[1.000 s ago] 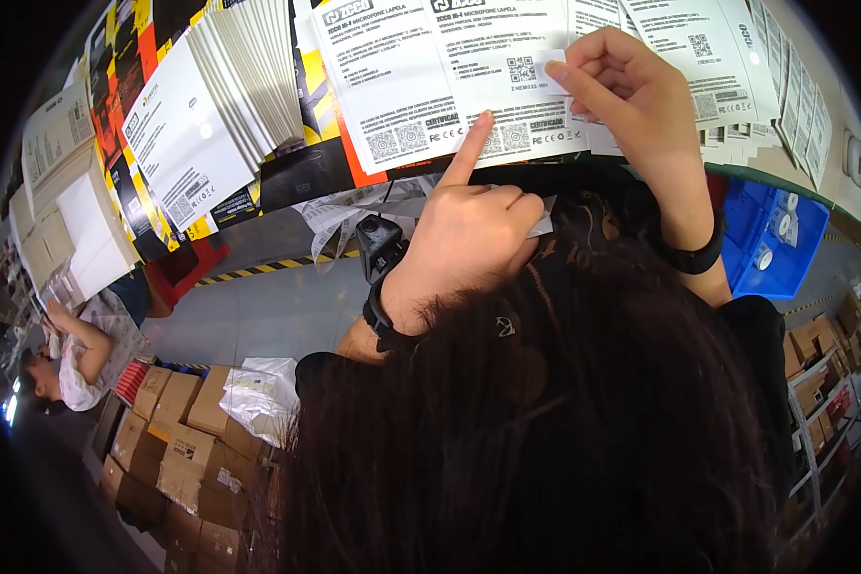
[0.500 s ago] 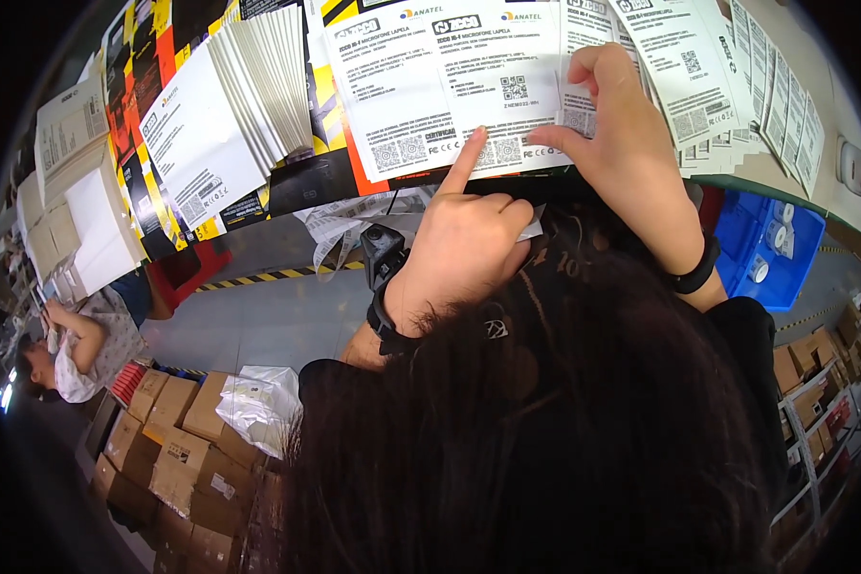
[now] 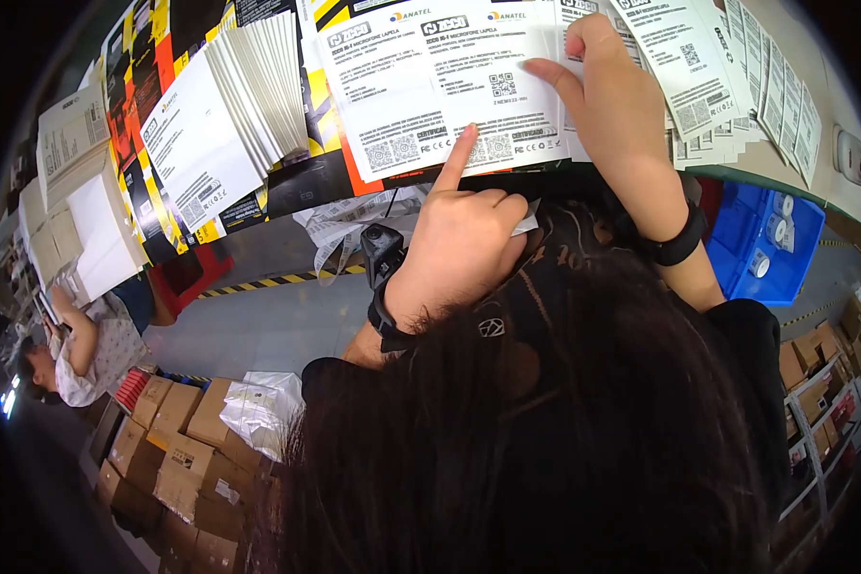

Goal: Peeling and applying labels to product documentation on an assembly line.

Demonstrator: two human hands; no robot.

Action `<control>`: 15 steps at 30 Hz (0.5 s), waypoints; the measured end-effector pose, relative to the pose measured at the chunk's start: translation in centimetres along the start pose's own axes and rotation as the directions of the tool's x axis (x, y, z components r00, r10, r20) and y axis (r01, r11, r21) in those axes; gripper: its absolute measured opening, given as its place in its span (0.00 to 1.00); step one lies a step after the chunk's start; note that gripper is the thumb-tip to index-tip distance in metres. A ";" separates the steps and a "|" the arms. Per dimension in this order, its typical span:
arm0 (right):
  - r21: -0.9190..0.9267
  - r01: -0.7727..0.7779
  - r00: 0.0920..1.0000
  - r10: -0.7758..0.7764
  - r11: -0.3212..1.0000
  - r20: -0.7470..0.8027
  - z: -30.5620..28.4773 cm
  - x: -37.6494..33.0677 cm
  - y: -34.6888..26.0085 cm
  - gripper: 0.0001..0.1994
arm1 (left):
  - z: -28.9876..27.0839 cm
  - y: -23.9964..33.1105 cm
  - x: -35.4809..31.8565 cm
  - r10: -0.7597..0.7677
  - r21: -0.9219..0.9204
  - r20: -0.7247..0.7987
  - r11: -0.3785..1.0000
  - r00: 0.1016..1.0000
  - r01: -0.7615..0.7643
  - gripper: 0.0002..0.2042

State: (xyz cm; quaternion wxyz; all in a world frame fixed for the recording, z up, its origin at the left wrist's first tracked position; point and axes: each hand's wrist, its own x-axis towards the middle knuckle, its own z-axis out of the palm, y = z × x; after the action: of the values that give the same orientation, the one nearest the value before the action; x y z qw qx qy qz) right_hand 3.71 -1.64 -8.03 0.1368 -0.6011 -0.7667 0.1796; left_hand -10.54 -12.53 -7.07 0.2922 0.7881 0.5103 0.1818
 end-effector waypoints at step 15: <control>0.312 0.522 0.803 -0.581 0.794 0.133 -5.2 -1.3 -4.7 0.26 | -4.0 1.7 -1.9 -0.003 -0.026 -0.153 1.000 0.988 -0.001 0.04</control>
State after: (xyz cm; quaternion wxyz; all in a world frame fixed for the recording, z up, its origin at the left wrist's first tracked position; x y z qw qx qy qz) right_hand 2.10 -3.35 -1.29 0.1743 -0.3024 -0.8890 0.2965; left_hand -12.45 -13.66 -2.86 0.2626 0.7677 0.5293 0.2481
